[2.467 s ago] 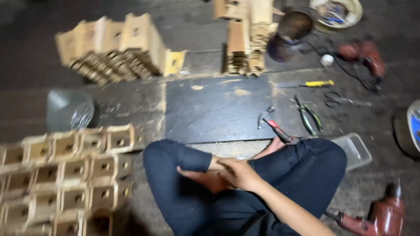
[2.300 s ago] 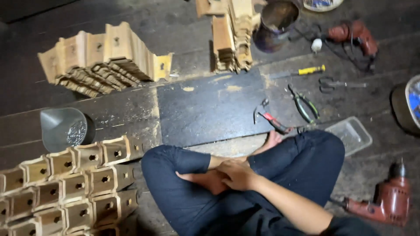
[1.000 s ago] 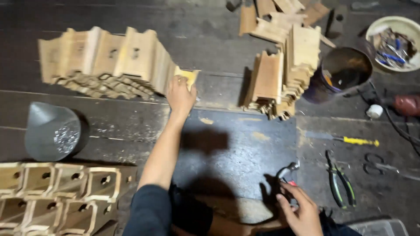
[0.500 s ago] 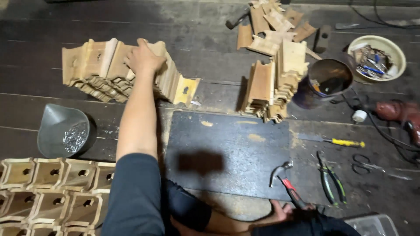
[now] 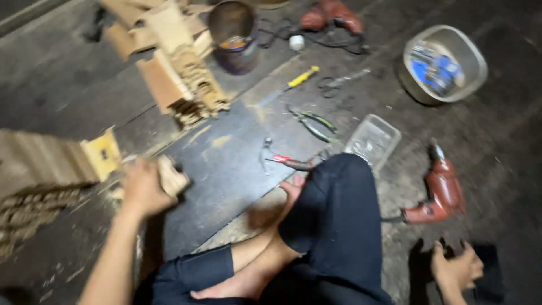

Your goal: Drilling holes into small wooden components using a hand-held power drill while sitting on the floor.

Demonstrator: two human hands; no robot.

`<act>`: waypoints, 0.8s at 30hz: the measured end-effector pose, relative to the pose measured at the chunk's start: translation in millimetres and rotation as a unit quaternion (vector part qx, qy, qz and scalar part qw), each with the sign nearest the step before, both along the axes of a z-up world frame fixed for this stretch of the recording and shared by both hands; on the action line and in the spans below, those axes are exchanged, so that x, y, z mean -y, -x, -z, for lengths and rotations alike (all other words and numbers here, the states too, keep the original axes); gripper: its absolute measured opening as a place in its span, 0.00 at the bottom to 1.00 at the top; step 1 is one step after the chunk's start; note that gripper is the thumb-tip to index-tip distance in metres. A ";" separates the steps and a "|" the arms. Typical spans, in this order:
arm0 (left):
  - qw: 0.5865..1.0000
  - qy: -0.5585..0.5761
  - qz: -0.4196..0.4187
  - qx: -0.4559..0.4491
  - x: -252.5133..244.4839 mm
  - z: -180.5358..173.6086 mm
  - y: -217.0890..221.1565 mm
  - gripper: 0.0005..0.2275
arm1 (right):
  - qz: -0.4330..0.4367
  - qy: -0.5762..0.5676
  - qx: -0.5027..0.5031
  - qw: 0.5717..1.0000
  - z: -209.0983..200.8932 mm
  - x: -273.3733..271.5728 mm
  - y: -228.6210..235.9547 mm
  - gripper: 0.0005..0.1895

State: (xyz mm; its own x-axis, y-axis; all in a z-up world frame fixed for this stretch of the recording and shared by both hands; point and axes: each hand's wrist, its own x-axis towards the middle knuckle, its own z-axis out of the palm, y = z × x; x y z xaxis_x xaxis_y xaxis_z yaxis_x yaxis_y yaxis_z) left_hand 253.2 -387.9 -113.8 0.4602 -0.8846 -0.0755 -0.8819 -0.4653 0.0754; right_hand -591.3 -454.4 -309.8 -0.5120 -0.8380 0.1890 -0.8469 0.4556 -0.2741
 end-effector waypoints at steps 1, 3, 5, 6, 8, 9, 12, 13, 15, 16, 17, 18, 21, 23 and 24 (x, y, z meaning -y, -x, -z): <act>0.990 -0.130 0.046 -0.008 -1.3 28.9 10.9 0.46 | 0.067 -0.039 0.069 0.995 -4.5 -12.9 0.2 0.40; 0.978 -0.178 0.104 0.029 -4.2 74.7 7.8 0.45 | 0.103 0.009 0.130 0.986 7.6 -1.8 3.9 0.35; 0.961 -0.221 0.154 0.068 -6.4 102.5 10.3 0.46 | 0.129 0.061 0.186 0.972 -2.7 13.1 -13.6 0.32; 0.943 -0.258 0.187 0.097 -7.3 105.8 12.7 0.41 | 0.134 0.078 0.322 0.934 -18.9 23.1 -36.7 0.36; 0.921 -0.293 0.222 0.134 -5.3 105.6 14.8 0.36 | 0.138 0.101 0.457 0.873 -31.9 52.8 -80.0 0.40; 0.940 -0.269 0.176 0.110 3.1 106.6 21.0 0.37 | 0.152 0.113 0.509 0.839 -34.3 64.7 -91.2 0.43; 0.974 -0.212 0.062 0.041 22.0 111.9 45.3 0.39 | 0.202 0.133 0.580 0.777 -17.3 98.7 -87.5 0.44; 0.984 -0.178 -0.029 -0.002 20.2 110.7 48.5 0.40 | 0.223 0.126 0.607 0.752 -5.8 118.4 -89.3 0.42; 0.982 -0.137 -0.124 -0.043 15.2 109.5 52.3 0.42 | 0.228 0.110 0.611 0.750 34.9 133.0 -65.9 0.38; 0.968 -0.094 -0.216 -0.086 11.6 109.2 53.5 0.45 | 0.233 0.096 0.613 0.749 55.9 143.0 -56.3 0.35; 0.966 -0.096 -0.222 -0.088 1.9 111.9 59.4 0.45 | 0.229 0.091 0.612 0.752 42.9 142.7 -63.2 0.35; 0.939 -0.057 -0.313 -0.133 -7.8 114.2 64.7 0.47 | 0.268 0.079 0.673 0.685 29.7 142.3 -70.8 0.34; 0.848 0.038 -0.480 -0.222 -10.1 115.5 76.4 0.53 | 0.288 0.118 0.764 0.564 39.9 163.2 -62.4 0.29; 0.793 0.078 -0.543 -0.263 -2.0 112.2 79.7 0.57 | 0.287 0.174 0.793 0.509 55.0 165.8 -47.9 0.25; 0.802 0.050 -0.554 -0.220 3.5 109.6 79.5 0.55 | 0.269 0.164 0.813 0.490 56.1 163.2 -43.2 0.24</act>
State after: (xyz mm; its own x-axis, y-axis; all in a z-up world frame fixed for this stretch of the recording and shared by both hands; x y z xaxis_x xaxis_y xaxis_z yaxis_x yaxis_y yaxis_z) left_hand 173.7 -391.4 -223.4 0.9158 0.0364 -0.3999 0.1898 -0.9169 0.3512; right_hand -548.1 -617.6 -365.9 -0.3383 -0.5607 -0.7558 0.8309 0.1991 -0.5196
